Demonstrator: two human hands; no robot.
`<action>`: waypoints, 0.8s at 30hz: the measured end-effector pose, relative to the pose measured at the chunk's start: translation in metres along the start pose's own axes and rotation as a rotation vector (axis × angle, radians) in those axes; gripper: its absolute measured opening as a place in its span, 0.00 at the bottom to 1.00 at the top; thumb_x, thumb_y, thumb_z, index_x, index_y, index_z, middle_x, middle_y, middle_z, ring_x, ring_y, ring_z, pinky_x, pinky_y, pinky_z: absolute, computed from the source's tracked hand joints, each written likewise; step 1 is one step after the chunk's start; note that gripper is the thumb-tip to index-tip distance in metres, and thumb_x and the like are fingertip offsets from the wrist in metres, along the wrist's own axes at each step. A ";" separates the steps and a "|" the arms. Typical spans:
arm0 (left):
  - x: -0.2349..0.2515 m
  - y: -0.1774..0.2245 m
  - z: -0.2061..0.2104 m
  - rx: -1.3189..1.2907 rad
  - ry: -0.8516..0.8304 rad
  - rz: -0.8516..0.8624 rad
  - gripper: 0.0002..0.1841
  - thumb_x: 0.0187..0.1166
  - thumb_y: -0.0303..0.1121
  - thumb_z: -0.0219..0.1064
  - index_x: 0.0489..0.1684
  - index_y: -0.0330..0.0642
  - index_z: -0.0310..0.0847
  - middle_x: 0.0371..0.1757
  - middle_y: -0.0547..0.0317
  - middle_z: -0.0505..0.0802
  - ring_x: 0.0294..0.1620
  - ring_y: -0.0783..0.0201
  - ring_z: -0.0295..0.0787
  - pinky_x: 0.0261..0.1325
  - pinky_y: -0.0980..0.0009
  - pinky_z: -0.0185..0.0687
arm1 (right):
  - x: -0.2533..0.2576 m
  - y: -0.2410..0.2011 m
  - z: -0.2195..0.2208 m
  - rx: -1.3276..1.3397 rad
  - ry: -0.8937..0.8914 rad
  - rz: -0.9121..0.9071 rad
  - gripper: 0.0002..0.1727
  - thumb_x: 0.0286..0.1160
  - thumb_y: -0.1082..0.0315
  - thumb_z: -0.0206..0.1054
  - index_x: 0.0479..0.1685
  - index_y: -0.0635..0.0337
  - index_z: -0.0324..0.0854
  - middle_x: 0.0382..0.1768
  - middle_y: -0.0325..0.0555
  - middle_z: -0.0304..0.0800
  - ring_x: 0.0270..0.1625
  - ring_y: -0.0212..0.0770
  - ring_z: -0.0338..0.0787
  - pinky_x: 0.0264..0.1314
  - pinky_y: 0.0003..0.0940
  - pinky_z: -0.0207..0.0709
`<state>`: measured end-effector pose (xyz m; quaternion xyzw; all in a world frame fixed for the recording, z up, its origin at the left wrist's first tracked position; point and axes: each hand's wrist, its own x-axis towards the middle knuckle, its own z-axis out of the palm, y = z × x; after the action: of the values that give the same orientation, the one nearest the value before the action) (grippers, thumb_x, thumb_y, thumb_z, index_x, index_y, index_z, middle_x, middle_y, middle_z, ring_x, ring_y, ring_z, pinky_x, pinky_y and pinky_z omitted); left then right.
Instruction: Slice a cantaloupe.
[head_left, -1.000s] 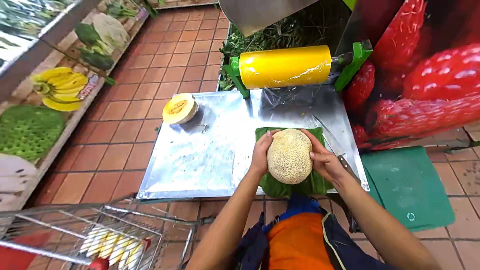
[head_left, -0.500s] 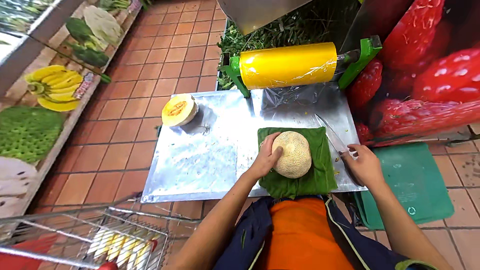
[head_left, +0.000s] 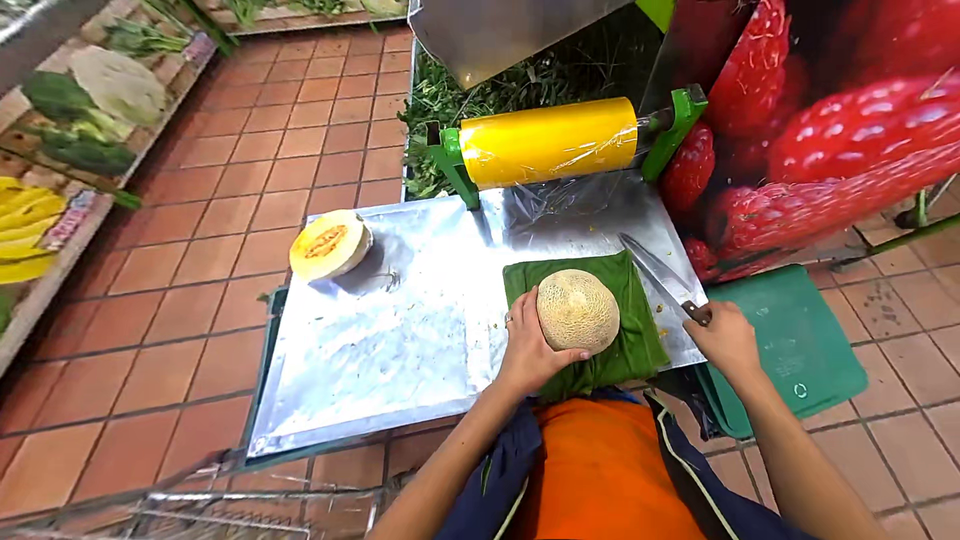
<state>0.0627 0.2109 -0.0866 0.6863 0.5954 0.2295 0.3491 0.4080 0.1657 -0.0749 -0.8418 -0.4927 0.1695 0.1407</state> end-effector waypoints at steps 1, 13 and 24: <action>-0.002 -0.001 0.001 -0.031 0.004 -0.021 0.77 0.32 0.69 0.89 0.94 0.49 0.46 0.89 0.42 0.61 0.85 0.37 0.61 0.77 0.35 0.69 | -0.013 0.001 -0.003 0.088 -0.013 -0.004 0.17 0.67 0.59 0.76 0.45 0.64 0.86 0.46 0.62 0.85 0.44 0.63 0.87 0.43 0.69 0.79; 0.015 -0.014 -0.002 -0.462 -0.150 -0.022 0.64 0.49 0.61 0.86 0.92 0.62 0.44 0.87 0.53 0.67 0.79 0.56 0.75 0.72 0.47 0.80 | -0.122 -0.091 0.029 0.718 -0.351 -0.235 0.24 0.94 0.47 0.46 0.61 0.56 0.77 0.22 0.39 0.76 0.16 0.38 0.76 0.17 0.37 0.77; -0.011 0.009 0.024 -0.345 -0.108 0.178 0.60 0.58 0.66 0.79 0.94 0.58 0.46 0.95 0.64 0.53 0.93 0.59 0.50 0.88 0.46 0.60 | -0.140 -0.092 0.035 0.585 -0.136 -0.193 0.21 0.93 0.48 0.48 0.58 0.53 0.78 0.20 0.37 0.76 0.18 0.36 0.78 0.22 0.36 0.79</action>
<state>0.0837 0.1950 -0.0945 0.6773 0.4647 0.3211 0.4713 0.2579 0.0891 -0.0488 -0.7018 -0.5090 0.3457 0.3590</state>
